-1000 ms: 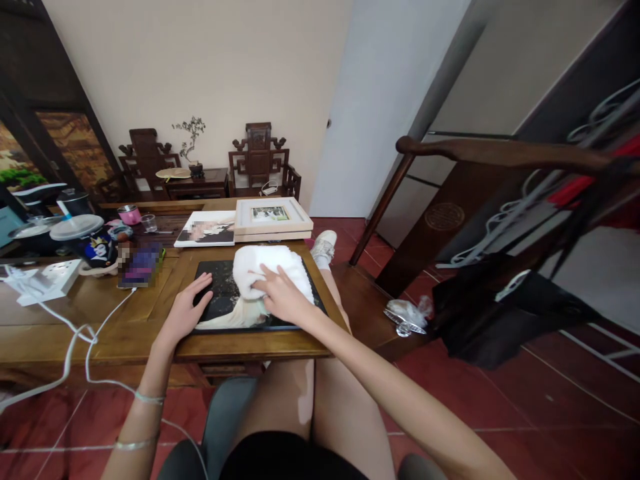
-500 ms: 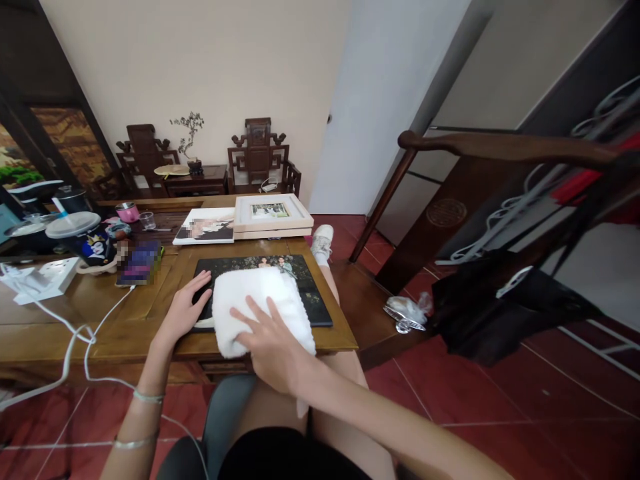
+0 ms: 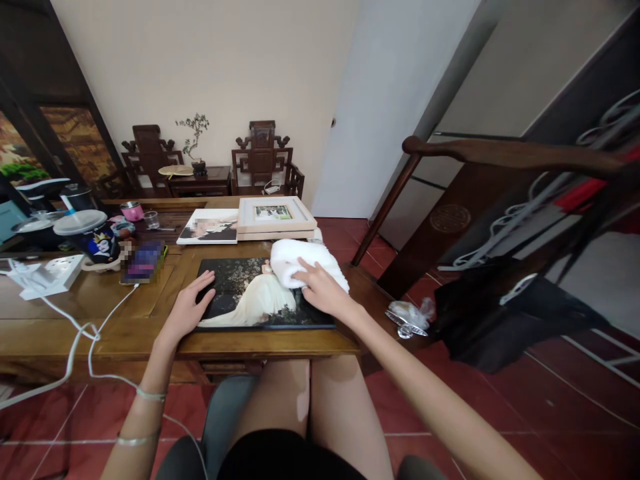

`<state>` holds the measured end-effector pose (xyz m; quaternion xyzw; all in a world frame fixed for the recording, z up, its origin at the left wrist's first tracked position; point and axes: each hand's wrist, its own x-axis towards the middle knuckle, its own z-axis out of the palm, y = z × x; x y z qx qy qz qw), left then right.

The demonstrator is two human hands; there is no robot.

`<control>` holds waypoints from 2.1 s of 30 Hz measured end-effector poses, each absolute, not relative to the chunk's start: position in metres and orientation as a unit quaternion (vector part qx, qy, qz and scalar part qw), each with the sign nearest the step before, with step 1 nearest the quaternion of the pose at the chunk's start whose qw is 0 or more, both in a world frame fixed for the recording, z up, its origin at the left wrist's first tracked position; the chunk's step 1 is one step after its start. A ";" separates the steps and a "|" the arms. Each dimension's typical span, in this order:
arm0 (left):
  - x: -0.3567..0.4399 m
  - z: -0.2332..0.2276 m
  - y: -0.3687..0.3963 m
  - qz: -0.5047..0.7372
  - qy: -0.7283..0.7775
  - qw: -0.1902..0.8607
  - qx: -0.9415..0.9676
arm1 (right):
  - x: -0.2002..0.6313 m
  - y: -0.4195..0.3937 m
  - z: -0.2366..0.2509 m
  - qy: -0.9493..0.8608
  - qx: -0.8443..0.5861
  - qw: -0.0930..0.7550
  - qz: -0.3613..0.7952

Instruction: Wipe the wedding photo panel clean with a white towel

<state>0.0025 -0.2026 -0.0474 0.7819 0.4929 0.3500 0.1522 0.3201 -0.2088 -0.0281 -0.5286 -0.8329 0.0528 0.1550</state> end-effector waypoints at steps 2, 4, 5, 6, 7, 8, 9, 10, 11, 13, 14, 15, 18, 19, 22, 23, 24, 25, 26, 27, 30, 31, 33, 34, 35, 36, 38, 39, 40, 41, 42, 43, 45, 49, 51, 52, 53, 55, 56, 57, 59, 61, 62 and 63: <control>0.002 -0.048 -0.202 0.349 0.494 0.152 0.782 | 0.320 -0.197 -0.028 -0.815 -0.559 0.141 0.048; 0.002 -0.048 -0.202 0.349 0.496 0.151 0.781 | 0.312 -0.189 -0.024 -0.810 -0.572 0.122 0.034; 0.002 -0.049 -0.202 0.349 0.496 0.151 0.781 | 0.304 -0.187 -0.022 -0.810 -0.575 0.115 0.023; 0.002 -0.049 -0.202 0.349 0.497 0.151 0.780 | 0.296 -0.185 -0.019 -0.810 -0.576 0.109 0.012; 0.002 -0.048 -0.202 0.349 0.497 0.152 0.780 | 0.286 -0.184 -0.016 -0.812 -0.573 0.106 0.005; 0.003 -0.048 -0.202 0.350 0.497 0.152 0.779 | 0.275 -0.184 -0.014 -0.817 -0.568 0.104 0.002; 0.003 -0.048 -0.202 0.350 0.497 0.153 0.779 | 0.265 -0.185 -0.013 -0.823 -0.559 0.101 0.003; 0.003 -0.047 -0.202 0.350 0.497 0.154 0.779 | 0.254 -0.188 -0.011 -0.830 -0.548 0.099 0.007; 0.003 -0.047 -0.202 0.348 0.498 0.154 0.779 | 0.243 -0.193 -0.011 -0.838 -0.537 0.097 0.012; 0.002 -0.046 -0.202 0.346 0.499 0.155 0.779 | 0.225 -0.209 -0.012 -0.851 -0.514 0.105 0.016; 0.002 -0.046 -0.202 0.344 0.500 0.156 0.779 | 0.218 -0.221 -0.014 -0.857 -0.503 0.110 0.019; 0.002 -0.046 -0.203 0.342 0.501 0.157 0.779 | 0.213 -0.235 -0.015 -0.865 -0.487 0.120 0.022; 0.002 -0.045 -0.203 0.337 0.499 0.159 0.782 | 0.209 -0.278 -0.019 -0.893 -0.429 0.126 0.058; 0.002 -0.045 -0.203 0.337 0.496 0.160 0.784 | 0.212 -0.291 -0.020 -0.900 -0.412 0.127 0.069; 0.003 -0.044 -0.205 0.341 0.494 0.162 0.783 | 0.231 -0.311 -0.021 -0.914 -0.368 0.138 0.099; 0.003 -0.045 -0.205 0.343 0.495 0.162 0.782 | 0.240 -0.312 -0.020 -0.915 -0.360 0.145 0.108; 0.004 -0.045 -0.205 0.344 0.496 0.161 0.781 | 0.249 -0.310 -0.020 -0.913 -0.360 0.153 0.114; 0.004 -0.045 -0.205 0.345 0.497 0.160 0.780 | 0.257 -0.305 -0.020 -0.909 -0.367 0.161 0.117; 0.004 -0.046 -0.205 0.347 0.497 0.160 0.779 | 0.265 -0.298 -0.021 -0.902 -0.381 0.167 0.115; 0.004 -0.046 -0.205 0.348 0.495 0.159 0.780 | 0.272 -0.290 -0.022 -0.895 -0.399 0.170 0.108; 0.004 -0.047 -0.205 0.351 0.491 0.159 0.781 | 0.284 -0.258 -0.023 -0.869 -0.459 0.169 0.075; 0.004 -0.047 -0.204 0.351 0.492 0.159 0.781 | 0.284 -0.247 -0.023 -0.859 -0.480 0.166 0.064; 0.004 -0.046 -0.204 0.350 0.493 0.159 0.781 | 0.278 -0.225 -0.021 -0.839 -0.520 0.154 0.047; 0.004 -0.046 -0.204 0.349 0.494 0.159 0.780 | 0.272 -0.216 -0.019 -0.831 -0.535 0.147 0.039; 0.004 -0.046 -0.204 0.350 0.494 0.160 0.780 | 0.264 -0.208 -0.017 -0.825 -0.546 0.141 0.034; 0.004 -0.045 -0.205 0.351 0.494 0.161 0.779 | 0.254 -0.202 -0.015 -0.823 -0.551 0.136 0.031; 0.004 -0.045 -0.204 0.354 0.496 0.165 0.775 | 0.233 -0.195 -0.013 -0.826 -0.548 0.130 0.032; 0.004 -0.046 -0.204 0.356 0.499 0.168 0.772 | 0.224 -0.195 -0.013 -0.832 -0.538 0.130 0.034; 0.004 -0.046 -0.204 0.357 0.503 0.171 0.768 | 0.215 -0.198 -0.013 -0.842 -0.522 0.130 0.036; 0.004 -0.047 -0.203 0.359 0.508 0.174 0.763 | 0.208 -0.203 -0.014 -0.854 -0.501 0.132 0.036; 0.003 -0.047 -0.203 0.360 0.512 0.176 0.760 | 0.203 -0.209 -0.015 -0.868 -0.476 0.134 0.037; 0.003 -0.048 -0.202 0.361 0.515 0.177 0.757 | 0.201 -0.217 -0.015 -0.882 -0.450 0.136 0.038; 0.002 -0.048 -0.202 0.357 0.512 0.176 0.761 | 0.203 -0.237 -0.016 -0.904 -0.402 0.137 0.048; 0.003 -0.047 -0.203 0.344 0.498 0.169 0.778 | 0.230 -0.278 -0.012 -0.924 -0.344 0.121 0.110; 0.003 -0.046 -0.204 0.343 0.499 0.165 0.779 | 0.248 -0.291 -0.010 -0.919 -0.345 0.136 0.135; 0.004 -0.047 -0.205 0.344 0.500 0.164 0.778 | 0.257 -0.294 -0.011 -0.912 -0.356 0.146 0.139; 0.004 -0.047 -0.205 0.346 0.500 0.163 0.777 | 0.266 -0.296 -0.012 -0.905 -0.373 0.154 0.136; 0.004 -0.047 -0.205 0.352 0.497 0.162 0.776 | 0.280 -0.292 -0.016 -0.888 -0.418 0.155 0.116; 0.004 -0.048 -0.205 0.353 0.496 0.162 0.777 | 0.284 -0.288 -0.018 -0.878 -0.442 0.151 0.102; 0.004 -0.048 -0.205 0.354 0.495 0.161 0.777 | 0.287 -0.282 -0.020 -0.866 -0.469 0.147 0.087; 0.004 -0.049 -0.205 0.353 0.495 0.161 0.777 | 0.287 -0.267 -0.020 -0.839 -0.524 0.137 0.059; 0.004 -0.050 -0.204 0.355 0.495 0.162 0.777 | 0.277 -0.251 -0.017 -0.815 -0.565 0.127 0.033; 0.004 -0.050 -0.204 0.357 0.495 0.163 0.776 | 0.270 -0.244 -0.016 -0.808 -0.576 0.120 0.023; 0.004 -0.049 -0.204 0.359 0.496 0.165 0.773 | 0.260 -0.237 -0.014 -0.807 -0.579 0.116 0.017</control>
